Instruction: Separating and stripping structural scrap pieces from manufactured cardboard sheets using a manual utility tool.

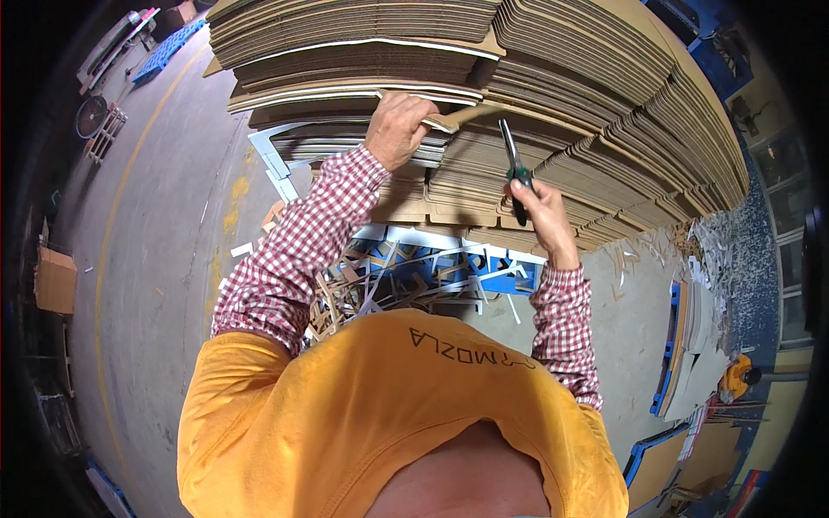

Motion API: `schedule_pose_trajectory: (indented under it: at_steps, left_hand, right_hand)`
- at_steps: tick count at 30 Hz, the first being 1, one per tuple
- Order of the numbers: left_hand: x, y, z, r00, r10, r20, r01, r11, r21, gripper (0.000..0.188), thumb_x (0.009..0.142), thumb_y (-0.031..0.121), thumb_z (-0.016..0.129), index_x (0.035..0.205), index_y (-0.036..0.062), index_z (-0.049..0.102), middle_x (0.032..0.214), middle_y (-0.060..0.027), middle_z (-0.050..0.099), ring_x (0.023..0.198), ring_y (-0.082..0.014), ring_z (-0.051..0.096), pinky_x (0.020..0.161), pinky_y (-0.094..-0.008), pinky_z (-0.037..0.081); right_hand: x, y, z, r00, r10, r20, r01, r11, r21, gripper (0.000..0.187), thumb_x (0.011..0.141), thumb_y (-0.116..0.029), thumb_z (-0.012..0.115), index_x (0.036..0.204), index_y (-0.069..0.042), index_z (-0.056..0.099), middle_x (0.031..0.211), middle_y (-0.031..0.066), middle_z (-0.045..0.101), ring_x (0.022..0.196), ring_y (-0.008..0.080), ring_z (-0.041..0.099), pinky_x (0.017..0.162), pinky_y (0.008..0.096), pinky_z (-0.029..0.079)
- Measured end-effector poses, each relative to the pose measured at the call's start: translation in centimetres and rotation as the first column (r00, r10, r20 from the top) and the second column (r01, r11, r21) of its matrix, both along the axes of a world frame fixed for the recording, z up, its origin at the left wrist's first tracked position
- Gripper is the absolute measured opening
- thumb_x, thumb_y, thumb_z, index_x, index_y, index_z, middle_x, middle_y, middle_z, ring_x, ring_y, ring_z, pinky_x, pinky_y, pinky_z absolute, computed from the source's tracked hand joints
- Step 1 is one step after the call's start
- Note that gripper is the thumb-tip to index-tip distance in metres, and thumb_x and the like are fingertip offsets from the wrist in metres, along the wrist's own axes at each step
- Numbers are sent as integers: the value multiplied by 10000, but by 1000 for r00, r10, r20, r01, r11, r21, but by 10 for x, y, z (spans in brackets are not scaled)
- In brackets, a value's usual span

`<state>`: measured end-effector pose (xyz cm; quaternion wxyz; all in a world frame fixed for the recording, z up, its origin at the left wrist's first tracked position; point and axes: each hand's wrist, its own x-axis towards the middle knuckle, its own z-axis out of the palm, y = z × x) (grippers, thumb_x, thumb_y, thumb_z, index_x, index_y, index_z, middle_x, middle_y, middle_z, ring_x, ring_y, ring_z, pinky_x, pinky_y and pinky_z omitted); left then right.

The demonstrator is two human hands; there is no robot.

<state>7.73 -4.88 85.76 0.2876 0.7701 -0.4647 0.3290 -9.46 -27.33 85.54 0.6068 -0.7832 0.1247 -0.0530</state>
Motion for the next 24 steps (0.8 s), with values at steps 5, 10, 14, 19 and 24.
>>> schedule_pose_trajectory:
  at_steps: [5, 10, 14, 19, 24]
  left_hand:
    - [-111, 38, -85, 624, -500, -601, 615, 788, -17, 252, 799, 181, 572, 1014, 54, 602, 826, -127, 618, 700, -252, 596, 643, -339, 498]
    - [-103, 67, -16, 757, -96, -646, 319, 917, 238, 519, 792, 326, 614, 1233, 79, 495, 1168, -184, 532, 1061, -323, 525, 905, -417, 429]
    - [-88, 68, 30, 968, -37, -248, 44, 999, 24, 537, 832, 413, 543, 1276, 121, 460, 1234, -144, 490, 1173, -310, 438, 1040, -488, 242]
    - [-58, 72, -24, 964, 183, -195, -91, 909, 407, 440, 863, 482, 456, 960, 95, 641, 802, -97, 609, 887, -244, 558, 980, -474, 278]
    - [-65, 92, 13, 963, 240, -126, -160, 876, 454, 428, 841, 481, 501, 725, 111, 681, 480, -50, 534, 497, -153, 510, 721, -335, 389]
  right_hand:
    - [33, 9, 23, 998, 33, -52, -41, 986, -162, 396, 835, -372, 600, 857, 19, 660, 571, -23, 500, 473, 46, 370, 436, 229, 266]
    - [61, 24, -1, 985, 55, 161, -43, 996, -78, 384, 868, -387, 548, 781, -17, 608, 614, 8, 556, 487, 53, 446, 438, 209, 344]
    - [4, 69, -15, 964, 225, -145, -242, 964, -113, 278, 876, -290, 540, 851, -18, 589, 668, 50, 601, 536, 104, 515, 499, 245, 431]
    - [-21, 57, -38, 872, 469, -138, -472, 882, 16, 279, 829, -297, 608, 825, -25, 671, 683, 39, 625, 616, 96, 541, 606, 254, 436]
    - [21, 7, -13, 983, 155, -102, -170, 971, -170, 366, 838, -399, 586, 827, -42, 663, 544, -22, 513, 451, 68, 391, 437, 238, 314]
